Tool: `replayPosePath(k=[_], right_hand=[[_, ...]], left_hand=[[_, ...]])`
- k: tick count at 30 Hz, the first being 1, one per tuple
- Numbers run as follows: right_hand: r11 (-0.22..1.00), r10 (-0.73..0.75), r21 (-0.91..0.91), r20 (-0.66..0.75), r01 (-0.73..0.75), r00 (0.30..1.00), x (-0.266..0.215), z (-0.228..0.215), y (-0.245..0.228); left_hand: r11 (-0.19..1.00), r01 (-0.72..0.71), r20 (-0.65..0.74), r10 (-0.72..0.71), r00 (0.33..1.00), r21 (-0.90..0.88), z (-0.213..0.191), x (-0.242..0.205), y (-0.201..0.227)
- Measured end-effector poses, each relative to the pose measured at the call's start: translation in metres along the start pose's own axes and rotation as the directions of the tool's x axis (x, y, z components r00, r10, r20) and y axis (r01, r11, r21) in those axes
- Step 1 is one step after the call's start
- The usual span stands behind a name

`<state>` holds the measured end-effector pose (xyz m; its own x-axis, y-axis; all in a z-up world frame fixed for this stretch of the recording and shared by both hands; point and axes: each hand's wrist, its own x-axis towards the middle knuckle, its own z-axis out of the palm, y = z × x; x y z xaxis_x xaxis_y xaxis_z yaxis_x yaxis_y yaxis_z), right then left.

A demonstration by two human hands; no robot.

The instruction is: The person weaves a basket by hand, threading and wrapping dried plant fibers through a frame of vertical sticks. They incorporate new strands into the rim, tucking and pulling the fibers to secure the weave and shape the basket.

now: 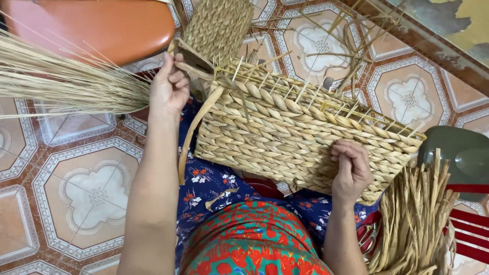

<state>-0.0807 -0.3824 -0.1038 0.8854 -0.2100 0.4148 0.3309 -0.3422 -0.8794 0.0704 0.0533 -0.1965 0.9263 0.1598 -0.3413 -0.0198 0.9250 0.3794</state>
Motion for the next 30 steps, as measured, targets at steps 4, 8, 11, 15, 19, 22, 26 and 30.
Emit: replayPosePath(k=[4,8,11,15,19,22,26,30], right_hand=[[1.0,-0.001,0.025,-0.01,0.001,1.0,0.0,0.0,0.003],[1.0,0.024,0.001,-0.013,-0.024,1.0,0.0,0.001,0.0],[1.0,0.015,-0.028,0.006,-0.014,1.0,0.001,0.001,-0.002],[0.986,0.164,0.0,0.025,-0.164,0.986,0.019,0.022,-0.039],[0.99,0.002,0.132,0.307,-0.045,0.952,0.05,0.067,-0.094],[0.991,-0.11,-0.004,0.512,0.13,0.852,0.084,0.121,-0.144],[0.872,-0.263,-0.158,0.647,0.463,0.716,0.126,0.192,-0.129],[0.797,-0.051,-0.347,0.777,0.494,0.628,0.144,0.221,-0.12]], left_hand=[[0.927,-0.089,0.206,0.013,0.979,0.363,0.007,-0.017,0.015],[0.8,-0.221,0.02,0.254,0.967,0.557,-0.003,-0.016,0.043],[0.926,-0.325,-0.115,0.35,0.93,0.192,-0.042,0.005,0.072],[0.805,-0.165,-0.079,0.254,0.964,0.57,0.028,-0.058,0.077],[0.187,-0.017,0.009,0.043,0.999,0.982,0.048,-0.081,0.054],[-0.07,-0.19,0.184,-0.086,0.979,0.979,0.09,-0.117,0.035],[-0.366,-0.334,0.307,-0.13,0.943,0.868,0.123,-0.138,0.029],[-0.407,-0.279,0.243,-0.14,0.96,0.87,0.125,-0.125,0.039]])
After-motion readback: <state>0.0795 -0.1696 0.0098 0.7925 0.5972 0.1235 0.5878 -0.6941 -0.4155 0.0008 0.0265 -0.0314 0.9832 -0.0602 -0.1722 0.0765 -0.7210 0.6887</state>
